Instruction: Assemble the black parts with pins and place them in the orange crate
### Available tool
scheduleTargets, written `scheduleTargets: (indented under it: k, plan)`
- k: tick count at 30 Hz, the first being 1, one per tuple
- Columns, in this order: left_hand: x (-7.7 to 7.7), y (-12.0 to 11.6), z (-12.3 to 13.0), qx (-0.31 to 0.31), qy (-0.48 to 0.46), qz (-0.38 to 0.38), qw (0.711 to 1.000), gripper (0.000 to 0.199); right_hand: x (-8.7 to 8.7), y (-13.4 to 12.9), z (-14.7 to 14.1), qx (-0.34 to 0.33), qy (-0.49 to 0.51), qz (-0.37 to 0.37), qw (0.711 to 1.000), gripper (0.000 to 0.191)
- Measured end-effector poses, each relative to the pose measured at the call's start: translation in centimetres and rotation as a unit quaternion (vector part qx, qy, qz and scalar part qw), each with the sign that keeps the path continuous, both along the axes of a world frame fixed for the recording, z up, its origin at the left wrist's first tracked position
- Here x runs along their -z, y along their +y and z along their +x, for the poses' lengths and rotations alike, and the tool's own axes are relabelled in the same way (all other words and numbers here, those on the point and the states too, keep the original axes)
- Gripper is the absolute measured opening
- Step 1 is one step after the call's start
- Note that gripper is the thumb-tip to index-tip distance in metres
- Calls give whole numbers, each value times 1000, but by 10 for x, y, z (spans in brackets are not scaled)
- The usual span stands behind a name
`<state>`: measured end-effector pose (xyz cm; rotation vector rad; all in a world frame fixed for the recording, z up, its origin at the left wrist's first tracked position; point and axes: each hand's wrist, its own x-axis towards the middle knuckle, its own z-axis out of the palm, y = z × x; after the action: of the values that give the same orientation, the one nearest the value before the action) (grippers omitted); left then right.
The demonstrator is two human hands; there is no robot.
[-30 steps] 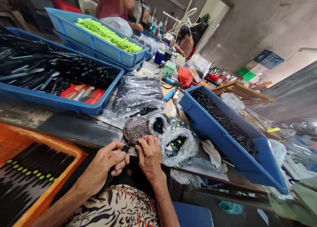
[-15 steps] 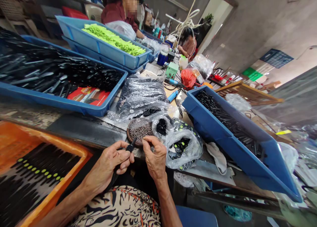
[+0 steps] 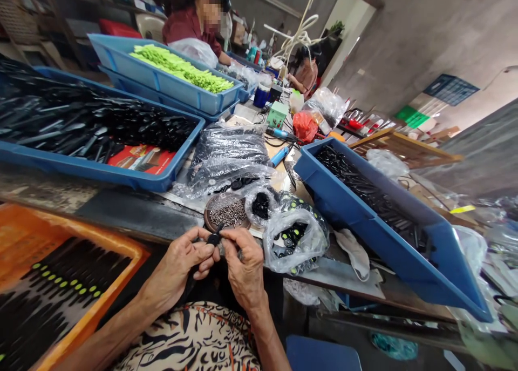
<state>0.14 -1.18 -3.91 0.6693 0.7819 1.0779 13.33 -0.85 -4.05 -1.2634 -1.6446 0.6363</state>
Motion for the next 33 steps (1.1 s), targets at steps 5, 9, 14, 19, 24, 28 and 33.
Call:
scheduleTargets:
  k: [5,9,14,19,24,28,33]
  plan:
    - [2,1,2,4,-6,-11,1000,20,2,0,1,38,38,-38,998,6]
    - [2,1,3,0,2,-13,1000,20,2,-1,2,29,28,-49,998,9]
    - [3,0,4,-3,15,2,1000,15,5,-4,1,27,-31,-15,999,12]
    - [8,-1,6,-7,26,3,1000,12,10,-5,1,8,0,2,1000,16]
    - [14,0,7,-15,40,17,999,8,12,-5,1,-33,29,-6,999,20]
    - [17,0,6,-18,81,34,996,6,10,-7,-2,-15,10,-17,1000,19]
    - [16,-1,8,-24,140,85,986,5,8,-10,-4,18,-9,-36,999,12]
